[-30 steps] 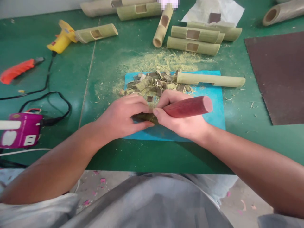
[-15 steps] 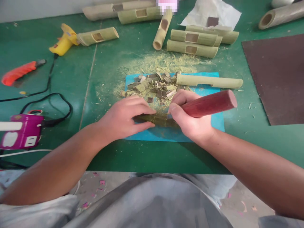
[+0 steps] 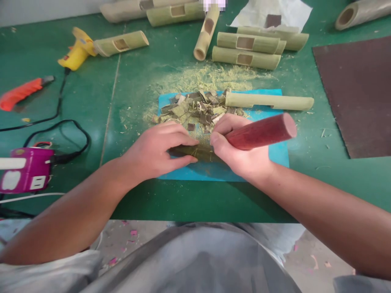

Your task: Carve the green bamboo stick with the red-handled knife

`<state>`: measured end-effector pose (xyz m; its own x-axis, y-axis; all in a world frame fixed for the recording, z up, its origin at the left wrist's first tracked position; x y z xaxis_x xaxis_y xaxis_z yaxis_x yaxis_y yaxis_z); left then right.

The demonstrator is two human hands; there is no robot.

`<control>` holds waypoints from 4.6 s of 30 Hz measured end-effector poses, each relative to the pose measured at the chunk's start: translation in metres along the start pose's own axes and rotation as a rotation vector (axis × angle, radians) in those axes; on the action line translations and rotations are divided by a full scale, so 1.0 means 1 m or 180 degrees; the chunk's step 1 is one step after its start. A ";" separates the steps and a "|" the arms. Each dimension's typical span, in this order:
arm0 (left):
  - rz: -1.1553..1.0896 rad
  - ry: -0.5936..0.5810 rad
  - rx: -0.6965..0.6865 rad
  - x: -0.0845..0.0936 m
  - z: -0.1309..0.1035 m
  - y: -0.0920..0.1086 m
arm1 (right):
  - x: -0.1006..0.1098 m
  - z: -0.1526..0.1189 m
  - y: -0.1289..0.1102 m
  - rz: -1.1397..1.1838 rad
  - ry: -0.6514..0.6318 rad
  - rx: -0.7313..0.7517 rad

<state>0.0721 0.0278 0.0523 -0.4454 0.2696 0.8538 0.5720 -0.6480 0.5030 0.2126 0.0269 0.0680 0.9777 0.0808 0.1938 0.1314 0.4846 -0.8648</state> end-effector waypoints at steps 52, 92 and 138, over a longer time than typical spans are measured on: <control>0.0009 -0.0034 0.0039 -0.001 0.000 -0.001 | -0.002 0.000 -0.004 -0.0019 -0.0031 0.0097; 0.0005 -0.0009 0.0010 0.000 0.000 0.000 | -0.007 0.000 -0.007 -0.0125 -0.0162 0.0064; 0.0284 0.0130 -0.0219 0.003 -0.002 0.004 | 0.014 -0.002 -0.027 -0.0776 0.0223 0.0368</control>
<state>0.0715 0.0246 0.0568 -0.4234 0.1801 0.8879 0.5626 -0.7159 0.4135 0.2229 0.0129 0.0927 0.9290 -0.1087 0.3538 0.3486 0.5789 -0.7371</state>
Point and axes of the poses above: each hand's wrist, its own z-axis towards the middle knuckle, its own x-axis out of the back of the hand, y = z × x, the point moved 10 cm from there along z, towards the middle knuckle, and after that the axes turned 6 degrees about x, right-handed, at the moved point
